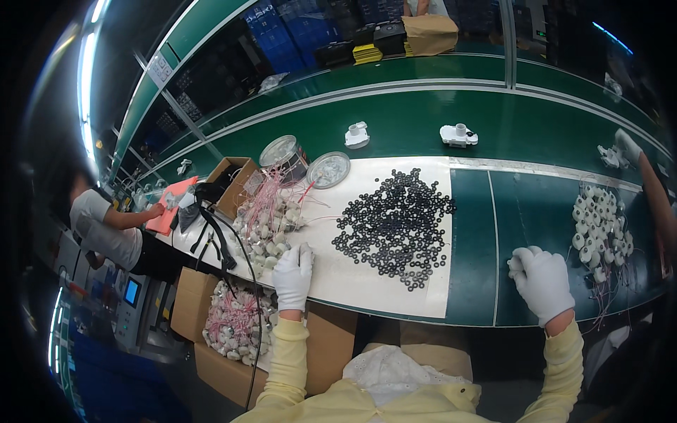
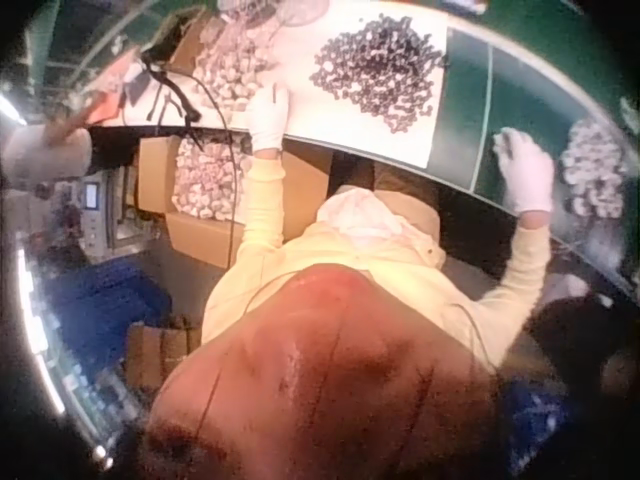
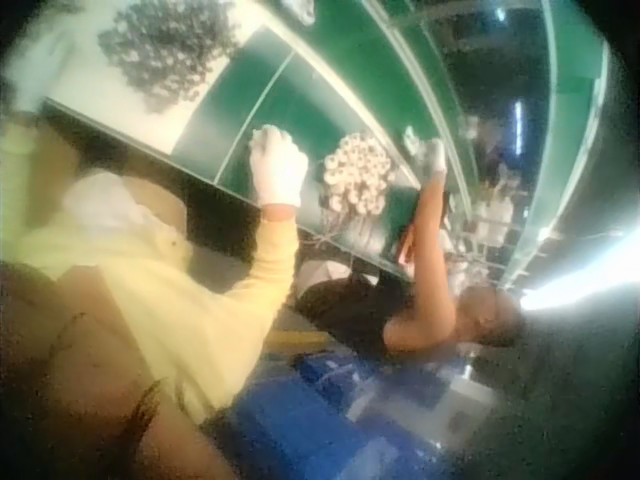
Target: The person assembles small white electronic components by hand at a factory workstation. They pick up small black rings from a pile and place them onto the white units, then move the finished items to a designated area on the green table.
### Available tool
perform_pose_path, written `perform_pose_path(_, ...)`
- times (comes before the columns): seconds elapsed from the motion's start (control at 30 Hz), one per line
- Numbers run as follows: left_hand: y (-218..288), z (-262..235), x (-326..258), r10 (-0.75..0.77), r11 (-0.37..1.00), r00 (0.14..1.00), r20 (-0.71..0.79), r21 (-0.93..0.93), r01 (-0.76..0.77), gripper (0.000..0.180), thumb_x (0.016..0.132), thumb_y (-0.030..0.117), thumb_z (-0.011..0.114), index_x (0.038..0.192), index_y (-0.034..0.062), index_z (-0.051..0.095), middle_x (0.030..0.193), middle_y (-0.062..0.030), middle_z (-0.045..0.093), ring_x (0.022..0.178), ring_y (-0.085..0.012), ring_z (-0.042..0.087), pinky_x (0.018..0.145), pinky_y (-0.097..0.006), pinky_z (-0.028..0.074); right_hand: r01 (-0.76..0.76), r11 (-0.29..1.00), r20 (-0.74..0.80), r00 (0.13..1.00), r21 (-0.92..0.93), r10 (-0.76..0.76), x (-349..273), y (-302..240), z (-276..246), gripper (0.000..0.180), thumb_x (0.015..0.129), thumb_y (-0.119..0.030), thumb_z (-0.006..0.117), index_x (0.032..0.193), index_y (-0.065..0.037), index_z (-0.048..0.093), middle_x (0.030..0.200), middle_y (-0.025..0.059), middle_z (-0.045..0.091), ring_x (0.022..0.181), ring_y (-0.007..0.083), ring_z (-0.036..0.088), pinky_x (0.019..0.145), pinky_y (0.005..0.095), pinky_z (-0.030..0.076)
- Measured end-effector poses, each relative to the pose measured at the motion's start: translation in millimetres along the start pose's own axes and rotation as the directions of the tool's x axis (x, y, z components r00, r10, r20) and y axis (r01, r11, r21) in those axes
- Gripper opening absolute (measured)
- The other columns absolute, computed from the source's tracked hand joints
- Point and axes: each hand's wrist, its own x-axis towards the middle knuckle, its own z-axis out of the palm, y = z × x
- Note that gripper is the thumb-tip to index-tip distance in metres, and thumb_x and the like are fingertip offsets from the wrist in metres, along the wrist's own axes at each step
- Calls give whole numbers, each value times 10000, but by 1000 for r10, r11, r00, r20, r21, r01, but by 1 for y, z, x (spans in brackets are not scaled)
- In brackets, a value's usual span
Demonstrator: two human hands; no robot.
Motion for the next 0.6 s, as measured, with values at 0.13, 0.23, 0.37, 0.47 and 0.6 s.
perform_pose_path(0.13, 6, -4, 2, -12, 1000, 999, 40, -26, 13, 261, 1020, 296, 569, 915, 105, 712, 766, -121, 688, 674, -333, 667, 615, -455, 523, -32, 999, 6, 999, -32, 32, -1, 1, 0, 268, 777, -204, 800, 984, -134, 646, 847, 32, 671, 790, 271, 657, 681, 412, 436)
perform_pose_path(0.23, 4, -3, 1, -20, 1000, 999, 32, -1, 20, 283, 1030, 300, 555, 899, 99, 705, 766, -120, 687, 675, -334, 666, 618, -454, 523, 11, 998, 21, 1000, -63, -9, 4, 0, -2, 277, 763, -238, 817, 966, -147, 652, 830, 27, 664, 772, 267, 648, 682, 404, 429)
perform_pose_path(0.37, -1, 3, 0, 9, 999, 999, 31, 36, -10, 278, 1027, 298, 561, 889, 101, 701, 766, -121, 686, 676, -337, 665, 620, -453, 522, 87, 994, -16, 996, -69, -88, 8, 2, -2, 281, 764, -258, 822, 962, -145, 657, 834, 33, 666, 754, 272, 640, 674, 406, 425)
perform_pose_path(0.47, -3, 3, -1, -6, 1000, 999, 42, 6, 6, 256, 1015, 296, 583, 894, 105, 704, 767, -125, 684, 675, -337, 664, 622, -451, 522, 98, 994, -32, 995, -51, -99, 14, 5, 2, 275, 775, -266, 817, 967, -142, 662, 835, 44, 670, 750, 281, 644, 675, 410, 434)
perform_pose_path(0.6, 1, -1, 0, -59, 997, 997, 58, -53, 62, 279, 1007, 329, 613, 942, 86, 732, 808, -139, 703, 711, -331, 678, 655, -427, 526, 43, 995, 38, 998, 95, -47, 33, 19, 5, 275, 774, -280, 821, 951, -128, 674, 839, 65, 694, 764, 296, 670, 680, 416, 483)
